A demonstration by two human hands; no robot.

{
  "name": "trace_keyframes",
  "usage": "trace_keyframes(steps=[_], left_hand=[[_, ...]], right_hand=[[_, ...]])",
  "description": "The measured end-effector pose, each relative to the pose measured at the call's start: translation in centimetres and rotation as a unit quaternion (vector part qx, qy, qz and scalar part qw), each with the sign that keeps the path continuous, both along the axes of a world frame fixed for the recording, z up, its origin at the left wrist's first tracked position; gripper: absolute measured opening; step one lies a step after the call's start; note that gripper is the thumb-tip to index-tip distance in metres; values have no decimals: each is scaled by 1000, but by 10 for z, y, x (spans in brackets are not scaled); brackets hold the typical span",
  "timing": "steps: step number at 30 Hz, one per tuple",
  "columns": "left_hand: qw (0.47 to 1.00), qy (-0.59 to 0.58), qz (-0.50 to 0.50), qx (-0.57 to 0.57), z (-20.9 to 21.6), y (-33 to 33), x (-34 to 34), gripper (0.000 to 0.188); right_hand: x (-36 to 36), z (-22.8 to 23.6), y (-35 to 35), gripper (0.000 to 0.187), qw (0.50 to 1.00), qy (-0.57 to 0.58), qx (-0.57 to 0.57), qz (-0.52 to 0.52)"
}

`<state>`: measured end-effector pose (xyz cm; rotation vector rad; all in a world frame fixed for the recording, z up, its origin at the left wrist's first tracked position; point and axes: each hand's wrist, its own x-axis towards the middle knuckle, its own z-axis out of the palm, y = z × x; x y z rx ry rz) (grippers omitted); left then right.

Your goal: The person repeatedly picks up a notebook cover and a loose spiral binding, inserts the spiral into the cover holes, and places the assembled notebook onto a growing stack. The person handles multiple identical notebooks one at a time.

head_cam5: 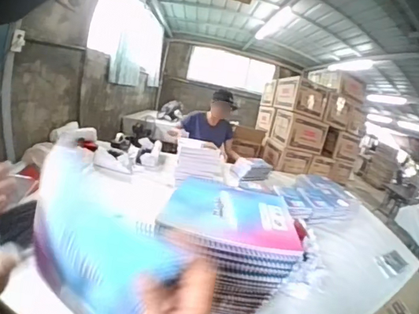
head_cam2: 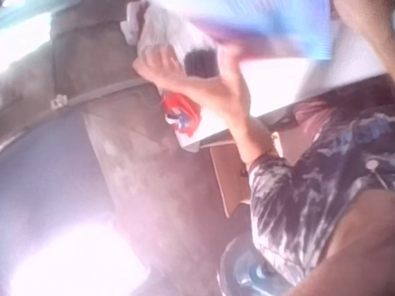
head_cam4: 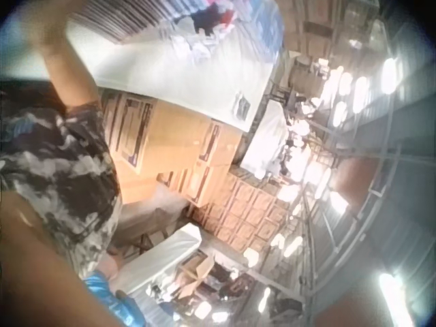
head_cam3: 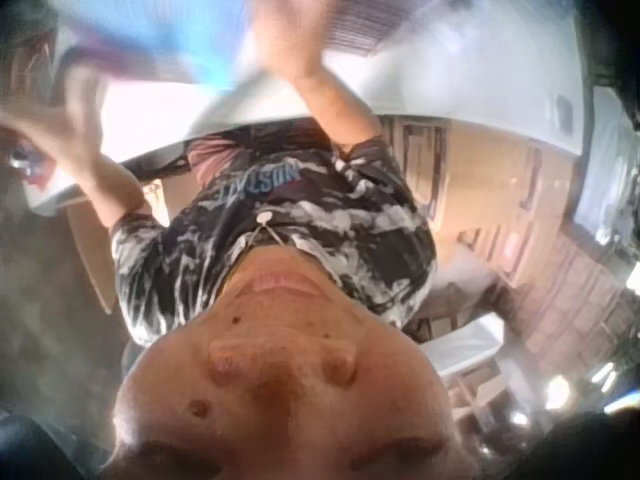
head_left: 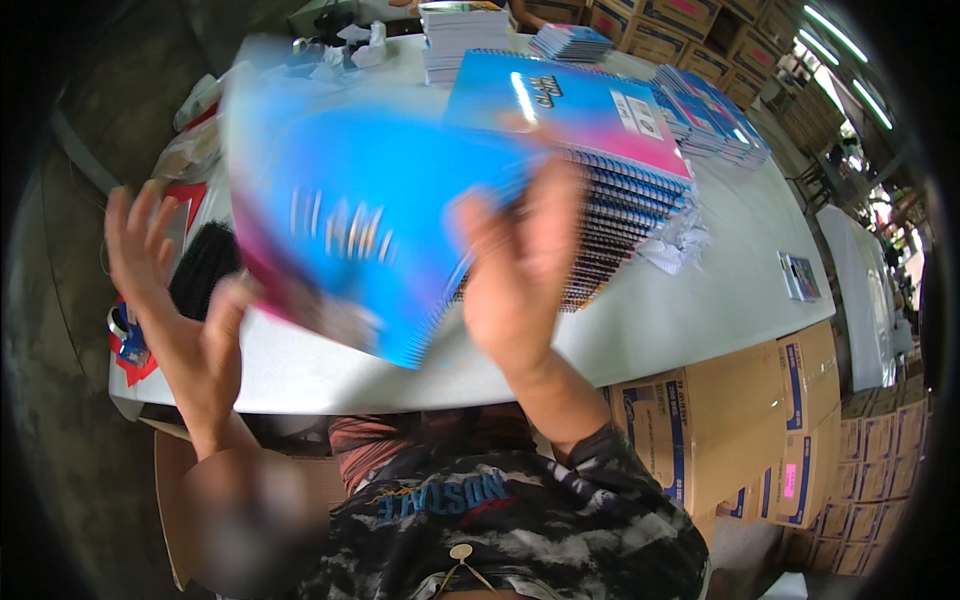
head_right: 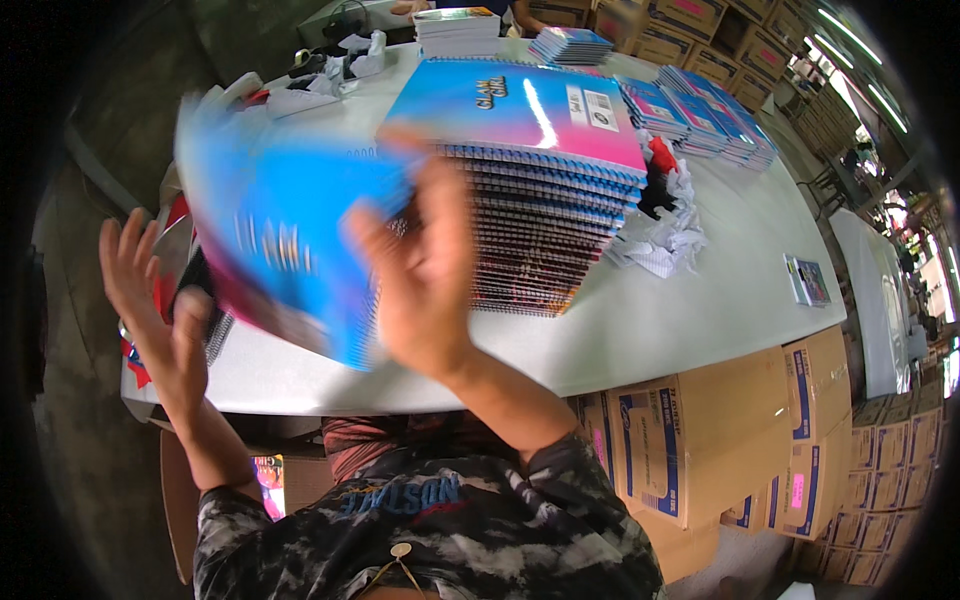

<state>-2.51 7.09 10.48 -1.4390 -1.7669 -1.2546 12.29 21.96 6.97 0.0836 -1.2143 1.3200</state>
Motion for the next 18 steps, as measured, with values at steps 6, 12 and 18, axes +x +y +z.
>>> trace_keyframes(steps=[6, 12, 18], left_hand=[[902, -268, -296, 164, 36, 104, 47, 42], [998, -1, 46, -40, 12, 165, 41, 28], [970, -205, -85, 95, -26, 181, 43, 25]], right_hand=[[30, 50, 55, 37, 965, 100, -4, -244], [84, 8, 107, 27, 761, -276, -12, -586], [77, -7, 106, 26, 876, -185, -49, -442]])
